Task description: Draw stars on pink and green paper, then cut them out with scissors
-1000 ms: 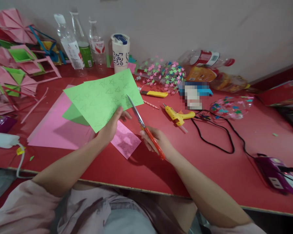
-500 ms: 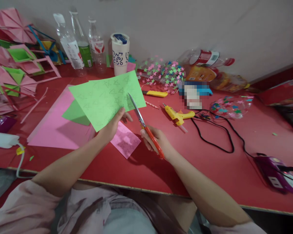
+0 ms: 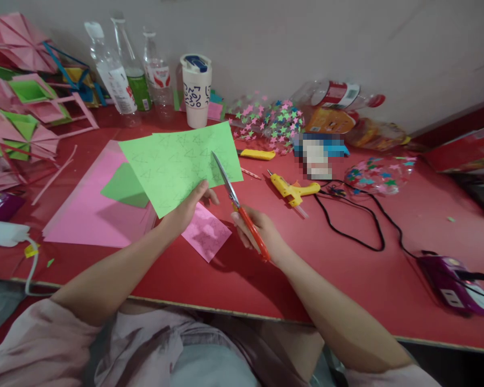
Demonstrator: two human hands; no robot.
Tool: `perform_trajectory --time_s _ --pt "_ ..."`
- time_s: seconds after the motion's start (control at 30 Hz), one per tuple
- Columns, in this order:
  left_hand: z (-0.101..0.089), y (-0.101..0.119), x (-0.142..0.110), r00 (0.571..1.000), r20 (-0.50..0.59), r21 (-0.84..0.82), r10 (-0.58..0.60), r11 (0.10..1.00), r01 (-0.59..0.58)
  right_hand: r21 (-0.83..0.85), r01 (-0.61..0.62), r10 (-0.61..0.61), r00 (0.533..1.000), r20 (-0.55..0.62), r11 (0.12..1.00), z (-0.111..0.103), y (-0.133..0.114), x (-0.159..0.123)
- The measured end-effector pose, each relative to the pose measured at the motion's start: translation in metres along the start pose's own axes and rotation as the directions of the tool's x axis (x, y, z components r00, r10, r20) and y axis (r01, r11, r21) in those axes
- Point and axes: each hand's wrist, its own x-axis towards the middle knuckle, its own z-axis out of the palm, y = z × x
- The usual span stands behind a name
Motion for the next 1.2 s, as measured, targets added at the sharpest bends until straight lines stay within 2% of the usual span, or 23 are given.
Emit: perform_trajectory --time_s 0.13,0.3,0.4,0.53,0.7,0.97,1.2 --pt "0.000 -0.001 0.000 1.000 0.005 0.029 -0.014 0.999 0.014 0.013 -0.025 0.025 1.000 0.008 1.000 -0.001 0.001 0.001" --pt "0.002 0.004 -0.001 0.994 0.077 0.090 -0.077 0.993 0.070 0.009 -0.009 0.009 1.000 0.004 1.000 -0.001 0.003 0.002" --pt "0.003 0.005 -0.001 0.992 0.077 0.088 -0.102 0.992 0.095 0.042 0.001 -0.001 1.000 -0.001 0.999 0.001 0.004 0.001" --pt "0.004 0.004 -0.001 0.994 0.053 0.062 -0.093 0.994 0.090 0.056 0.003 -0.002 1.000 -0.020 0.998 0.003 0.004 0.001" --pt "0.007 0.005 -0.003 0.989 0.106 0.095 -0.099 0.991 0.089 0.071 -0.018 0.020 0.999 -0.025 0.997 0.002 0.002 0.001" --pt "0.008 0.003 -0.003 0.988 0.112 0.099 -0.103 0.991 0.092 0.074 -0.021 0.024 0.999 -0.033 0.997 0.004 0.003 0.001" --pt "0.012 0.010 -0.004 0.968 0.208 0.125 -0.138 0.986 0.113 0.120 0.016 -0.010 0.999 -0.051 0.993 0.005 0.003 0.001"
